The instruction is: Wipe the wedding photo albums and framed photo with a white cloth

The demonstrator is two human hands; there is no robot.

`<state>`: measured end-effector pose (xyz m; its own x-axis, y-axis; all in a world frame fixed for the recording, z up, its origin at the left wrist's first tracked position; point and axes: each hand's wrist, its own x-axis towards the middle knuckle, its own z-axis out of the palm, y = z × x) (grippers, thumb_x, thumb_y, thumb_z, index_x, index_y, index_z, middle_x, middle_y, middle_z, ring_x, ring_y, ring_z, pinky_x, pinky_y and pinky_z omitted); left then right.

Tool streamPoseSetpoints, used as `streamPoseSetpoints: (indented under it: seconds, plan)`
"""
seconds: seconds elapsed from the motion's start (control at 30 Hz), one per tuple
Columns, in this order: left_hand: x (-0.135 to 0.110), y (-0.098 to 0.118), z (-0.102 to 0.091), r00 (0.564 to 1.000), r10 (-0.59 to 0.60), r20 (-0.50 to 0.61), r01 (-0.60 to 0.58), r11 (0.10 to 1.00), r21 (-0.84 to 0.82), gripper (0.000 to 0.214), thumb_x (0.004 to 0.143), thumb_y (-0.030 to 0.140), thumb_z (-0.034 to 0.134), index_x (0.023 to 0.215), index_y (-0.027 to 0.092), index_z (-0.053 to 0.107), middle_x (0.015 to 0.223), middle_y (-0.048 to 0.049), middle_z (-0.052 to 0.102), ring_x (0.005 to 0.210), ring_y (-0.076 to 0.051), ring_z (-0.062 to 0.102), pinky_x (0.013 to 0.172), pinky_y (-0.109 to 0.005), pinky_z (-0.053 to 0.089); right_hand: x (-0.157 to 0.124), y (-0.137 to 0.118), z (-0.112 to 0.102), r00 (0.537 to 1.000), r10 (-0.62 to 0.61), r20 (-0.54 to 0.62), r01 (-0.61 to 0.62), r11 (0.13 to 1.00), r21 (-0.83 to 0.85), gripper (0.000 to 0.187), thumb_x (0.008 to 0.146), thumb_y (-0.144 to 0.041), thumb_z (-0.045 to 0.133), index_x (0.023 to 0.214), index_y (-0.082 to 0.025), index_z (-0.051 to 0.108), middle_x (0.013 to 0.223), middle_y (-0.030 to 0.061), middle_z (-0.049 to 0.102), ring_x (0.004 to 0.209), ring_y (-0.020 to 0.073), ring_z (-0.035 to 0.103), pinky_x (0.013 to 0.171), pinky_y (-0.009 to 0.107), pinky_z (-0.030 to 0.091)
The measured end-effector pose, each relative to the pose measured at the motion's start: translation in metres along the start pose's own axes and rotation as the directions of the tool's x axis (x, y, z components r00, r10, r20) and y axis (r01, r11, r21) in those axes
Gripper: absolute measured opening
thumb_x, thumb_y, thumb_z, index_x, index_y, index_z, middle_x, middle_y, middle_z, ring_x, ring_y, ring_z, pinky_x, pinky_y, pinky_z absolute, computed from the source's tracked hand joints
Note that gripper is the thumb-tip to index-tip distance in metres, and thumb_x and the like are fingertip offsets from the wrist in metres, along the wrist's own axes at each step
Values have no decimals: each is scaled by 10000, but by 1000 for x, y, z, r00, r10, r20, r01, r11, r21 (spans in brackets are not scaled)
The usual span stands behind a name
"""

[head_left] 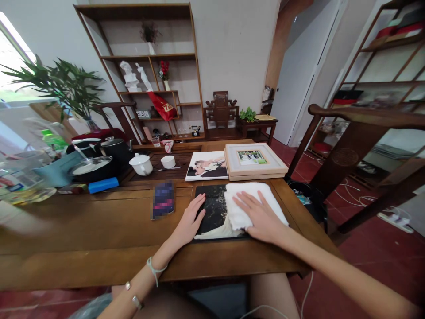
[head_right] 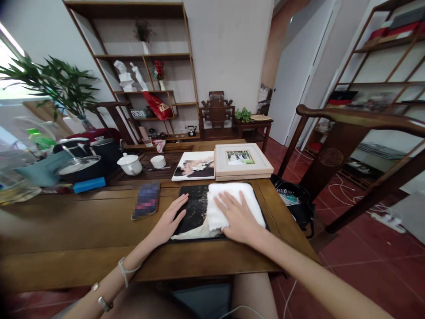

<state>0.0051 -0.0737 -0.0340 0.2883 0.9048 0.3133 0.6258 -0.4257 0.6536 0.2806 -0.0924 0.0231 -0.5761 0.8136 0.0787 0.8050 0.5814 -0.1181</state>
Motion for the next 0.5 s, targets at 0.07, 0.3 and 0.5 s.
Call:
streamPoseSetpoints:
  seconds: [0.07,0.3,0.5]
  plan:
    - [0,0,0,1000,-5,3,5,1000,-1,446,959,350,367,1371,195,433,1508,-110,381,1423,-213,300,1175,-484,229,17,29,-2,999,27,-22,-27,999,-17,883,631,-170,498,1486,-138,280,1547,133,267,1428,294,181,1120,605,-1]
    - [0,0,1,1000,-20,3,20,1000,-11,435,960,357,364,1368,222,440,1507,-94,386,1426,-214,294,1174,-486,223,11,50,4,997,26,-77,-30,998,-51,853,663,-172,480,1489,-151,270,1547,131,273,1433,280,167,1121,602,15]
    - [-1,-1,2,1000,-1,-24,1,1000,-3,423,964,359,369,1365,250,446,1503,-75,397,1418,-208,313,1177,-469,223,-50,5,10,995,0,-98,-5,999,-44,937,602,-141,448,1510,-187,222,1570,81,219,1446,272,107,1125,603,-6]
